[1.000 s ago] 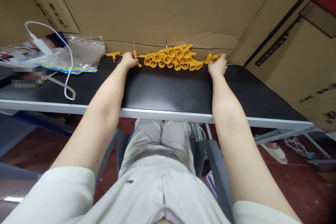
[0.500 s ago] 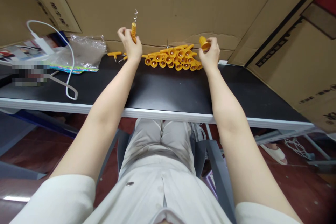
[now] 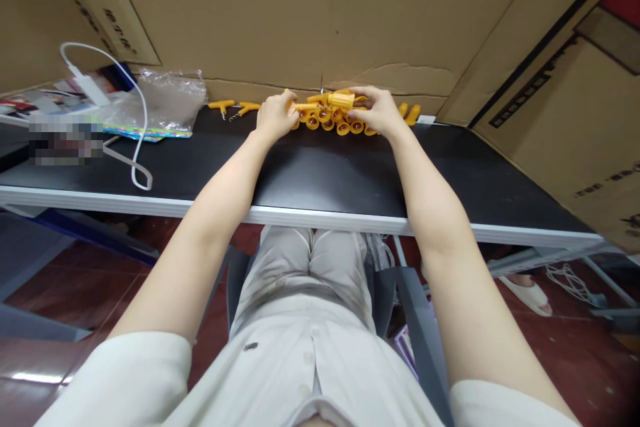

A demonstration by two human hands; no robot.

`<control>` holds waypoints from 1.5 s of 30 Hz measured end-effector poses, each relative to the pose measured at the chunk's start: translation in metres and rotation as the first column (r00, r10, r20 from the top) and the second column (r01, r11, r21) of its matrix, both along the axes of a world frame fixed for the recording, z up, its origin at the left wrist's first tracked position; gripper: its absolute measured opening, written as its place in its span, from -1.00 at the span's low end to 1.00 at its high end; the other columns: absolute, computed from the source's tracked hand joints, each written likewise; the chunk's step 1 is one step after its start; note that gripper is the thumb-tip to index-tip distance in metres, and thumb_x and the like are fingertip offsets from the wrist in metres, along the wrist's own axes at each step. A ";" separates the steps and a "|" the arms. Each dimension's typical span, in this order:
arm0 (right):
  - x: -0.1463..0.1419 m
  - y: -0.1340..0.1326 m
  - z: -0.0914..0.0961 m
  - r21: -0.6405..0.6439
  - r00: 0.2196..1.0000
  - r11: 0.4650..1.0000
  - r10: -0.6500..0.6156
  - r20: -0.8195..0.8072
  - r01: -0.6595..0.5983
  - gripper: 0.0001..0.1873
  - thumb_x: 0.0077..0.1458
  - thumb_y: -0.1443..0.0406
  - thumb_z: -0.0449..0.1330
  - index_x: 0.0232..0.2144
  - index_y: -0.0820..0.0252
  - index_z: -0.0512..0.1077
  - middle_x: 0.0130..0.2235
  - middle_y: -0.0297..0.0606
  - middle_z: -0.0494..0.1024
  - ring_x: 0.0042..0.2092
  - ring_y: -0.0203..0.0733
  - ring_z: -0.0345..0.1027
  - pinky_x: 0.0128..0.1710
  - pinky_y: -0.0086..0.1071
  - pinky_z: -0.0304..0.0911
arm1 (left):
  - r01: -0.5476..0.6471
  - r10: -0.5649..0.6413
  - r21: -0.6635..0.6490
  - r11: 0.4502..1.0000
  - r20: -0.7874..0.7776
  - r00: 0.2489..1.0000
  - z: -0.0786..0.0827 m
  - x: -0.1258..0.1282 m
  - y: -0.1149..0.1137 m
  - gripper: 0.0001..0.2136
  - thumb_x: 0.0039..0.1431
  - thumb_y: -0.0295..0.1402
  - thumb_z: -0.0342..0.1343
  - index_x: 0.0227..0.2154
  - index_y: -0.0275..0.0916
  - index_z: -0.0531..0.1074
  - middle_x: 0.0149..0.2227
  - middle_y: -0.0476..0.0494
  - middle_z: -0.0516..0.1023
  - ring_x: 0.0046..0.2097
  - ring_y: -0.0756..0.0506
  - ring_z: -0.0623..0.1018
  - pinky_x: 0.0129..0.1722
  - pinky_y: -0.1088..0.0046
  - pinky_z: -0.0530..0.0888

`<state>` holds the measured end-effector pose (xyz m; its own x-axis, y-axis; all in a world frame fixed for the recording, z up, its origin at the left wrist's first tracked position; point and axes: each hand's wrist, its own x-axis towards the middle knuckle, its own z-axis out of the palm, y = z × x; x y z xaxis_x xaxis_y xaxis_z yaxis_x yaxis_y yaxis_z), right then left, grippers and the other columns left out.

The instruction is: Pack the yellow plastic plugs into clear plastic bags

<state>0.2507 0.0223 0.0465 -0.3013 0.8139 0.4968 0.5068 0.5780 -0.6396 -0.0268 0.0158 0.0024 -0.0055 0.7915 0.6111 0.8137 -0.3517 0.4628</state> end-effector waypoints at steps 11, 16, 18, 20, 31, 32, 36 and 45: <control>0.016 0.017 -0.011 0.063 0.996 0.997 -0.053 0.065 0.049 -0.43 -0.11 0.30 0.56 0.03 0.10 0.69 0.11 -0.11 0.70 0.15 0.24 0.60 0.34 0.21 0.40 | -0.008 0.007 0.013 1.000 0.011 1.000 -0.002 -0.006 0.003 -0.51 0.11 -0.28 0.17 0.14 0.02 0.58 0.03 -0.23 0.72 0.21 -0.42 0.61 0.30 -0.02 0.47; 0.010 0.016 -0.012 0.032 0.999 0.999 0.020 0.039 -0.021 -0.40 -0.16 0.28 0.58 0.02 0.07 0.69 0.11 -0.16 0.71 0.14 0.21 0.61 0.35 0.20 0.39 | 0.056 -0.055 0.037 0.998 -0.016 0.998 -0.001 -0.001 0.000 -0.51 0.13 -0.28 0.18 0.16 0.01 0.58 0.03 -0.22 0.72 0.20 -0.39 0.61 0.29 0.01 0.48; 0.006 0.014 -0.011 0.002 0.998 0.998 0.060 0.018 -0.060 -0.39 -0.17 0.20 0.61 0.01 0.06 0.69 0.10 -0.16 0.71 0.12 0.20 0.62 0.32 0.18 0.43 | 0.063 -0.062 0.021 0.998 -0.043 0.997 0.002 0.002 -0.004 -0.51 0.13 -0.30 0.18 0.16 -0.04 0.59 0.06 -0.24 0.71 0.18 -0.37 0.62 0.30 0.03 0.47; 0.002 0.011 -0.010 -0.019 0.996 0.995 0.093 -0.008 -0.093 -0.37 -0.18 0.09 0.63 -0.01 0.06 0.68 0.09 -0.15 0.71 0.11 0.18 0.62 0.28 0.15 0.47 | 0.072 -0.071 0.012 0.997 -0.065 0.995 0.005 0.005 -0.008 -0.51 0.14 -0.31 0.17 0.16 -0.08 0.59 0.09 -0.26 0.70 0.17 -0.36 0.62 0.30 0.05 0.47; -0.004 0.006 -0.014 -0.211 0.966 0.958 0.150 -0.212 -0.195 -0.16 -0.08 -0.55 0.25 -0.34 0.05 0.50 -0.49 -0.22 0.60 -0.28 0.12 0.66 -0.03 0.13 0.61 | 0.110 -0.107 0.047 0.993 -0.063 0.992 0.013 0.008 -0.015 -0.53 0.14 -0.36 0.19 0.14 -0.09 0.59 0.04 -0.22 0.71 0.16 -0.35 0.63 0.28 0.10 0.47; -0.005 0.009 -0.015 -0.219 0.964 0.956 0.145 -0.222 -0.195 -0.15 -0.07 -0.56 0.23 -0.32 0.05 0.50 -0.51 -0.23 0.58 -0.28 0.14 0.66 -0.04 0.13 0.61 | 0.112 -0.109 0.047 0.993 -0.063 0.992 0.013 0.009 -0.015 -0.53 0.14 -0.36 0.19 0.14 -0.09 0.59 0.04 -0.22 0.71 0.16 -0.35 0.63 0.28 0.10 0.47; -0.007 0.015 -0.018 -0.267 0.961 0.945 0.121 -0.250 -0.188 -0.13 -0.08 -0.58 0.20 -0.30 0.04 0.50 -0.55 -0.24 0.55 -0.28 0.17 0.66 -0.06 0.12 0.60 | 0.099 -0.097 0.033 0.995 -0.051 0.994 0.010 0.011 -0.014 -0.53 0.16 -0.35 0.18 0.15 -0.09 0.59 0.05 -0.20 0.72 0.14 -0.34 0.64 0.27 0.13 0.48; 0.002 -0.001 -0.004 -0.352 0.941 0.882 0.238 -0.240 -0.313 -0.20 -0.09 -0.47 0.37 -0.24 0.07 0.54 -0.35 -0.15 0.68 -0.18 0.14 0.68 0.08 0.17 0.57 | 0.090 -0.089 0.037 0.995 -0.023 0.996 0.011 0.013 -0.015 -0.57 0.18 -0.34 0.19 0.13 -0.08 0.60 0.02 -0.16 0.74 0.12 -0.30 0.65 0.23 0.16 0.50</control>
